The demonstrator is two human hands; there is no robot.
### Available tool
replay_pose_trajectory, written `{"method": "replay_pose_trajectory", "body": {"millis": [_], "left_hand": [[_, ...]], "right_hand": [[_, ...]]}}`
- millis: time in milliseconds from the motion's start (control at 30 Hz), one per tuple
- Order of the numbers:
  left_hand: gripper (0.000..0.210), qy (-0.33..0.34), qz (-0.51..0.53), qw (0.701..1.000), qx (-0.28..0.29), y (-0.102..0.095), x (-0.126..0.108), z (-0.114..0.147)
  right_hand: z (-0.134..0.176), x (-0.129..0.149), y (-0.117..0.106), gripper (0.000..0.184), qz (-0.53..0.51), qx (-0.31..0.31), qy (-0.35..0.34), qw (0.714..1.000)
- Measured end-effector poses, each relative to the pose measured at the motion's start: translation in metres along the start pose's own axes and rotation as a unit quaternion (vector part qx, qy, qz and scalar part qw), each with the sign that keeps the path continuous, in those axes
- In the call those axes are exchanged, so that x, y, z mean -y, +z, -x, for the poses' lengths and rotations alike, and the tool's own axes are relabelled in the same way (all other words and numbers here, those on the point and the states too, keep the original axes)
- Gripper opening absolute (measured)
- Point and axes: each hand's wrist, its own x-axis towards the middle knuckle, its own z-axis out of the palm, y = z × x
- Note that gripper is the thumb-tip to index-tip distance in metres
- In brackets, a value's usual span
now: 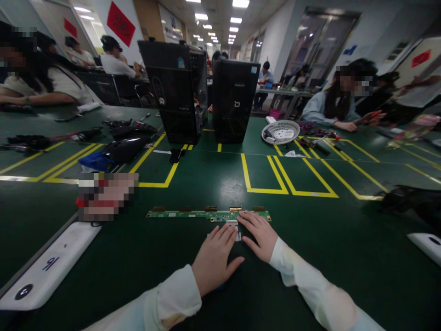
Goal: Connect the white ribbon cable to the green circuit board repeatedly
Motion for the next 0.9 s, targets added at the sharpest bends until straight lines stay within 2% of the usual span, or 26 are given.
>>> {"method": "replay_pose_trajectory", "body": {"millis": [133, 267, 400, 500, 633, 733, 800, 900], "left_hand": [[0.057, 0.005, 0.003, 1.0, -0.013, -0.001, 0.001, 0.0], [0.04, -0.005, 0.059, 0.997, -0.053, -0.015, 0.013, -0.006], [0.036, -0.085, 0.068, 0.983, -0.151, -0.039, 0.049, -0.017], [0.038, -0.129, 0.028, 0.974, -0.182, -0.057, 0.089, -0.018], [0.042, -0.148, -0.054, 0.978, -0.135, -0.073, 0.144, 0.0], [0.048, -0.167, -0.094, 0.975, -0.11, -0.078, 0.174, 0.018], [0.051, -0.176, -0.099, 0.975, -0.093, -0.078, 0.185, 0.026], [0.053, -0.193, -0.098, 0.973, -0.075, -0.078, 0.19, 0.028]], "right_hand": [[0.0, -0.003, 0.005, 0.047, 0.01, -0.016, 0.003, 1.0], [0.0, -0.008, 0.009, 0.047, 0.016, -0.024, -0.005, 1.0], [0.0, -0.012, 0.01, 0.048, 0.014, -0.02, -0.01, 1.0], [0.001, -0.014, 0.011, 0.048, 0.015, -0.018, -0.009, 1.0], [0.002, -0.014, 0.012, 0.048, 0.014, -0.017, -0.009, 1.0], [0.001, -0.014, 0.011, 0.049, 0.009, -0.013, -0.009, 1.0], [0.001, -0.014, 0.01, 0.048, 0.007, -0.013, -0.008, 1.0], [0.001, -0.013, 0.006, 0.046, 0.008, -0.022, -0.009, 1.0]]}}
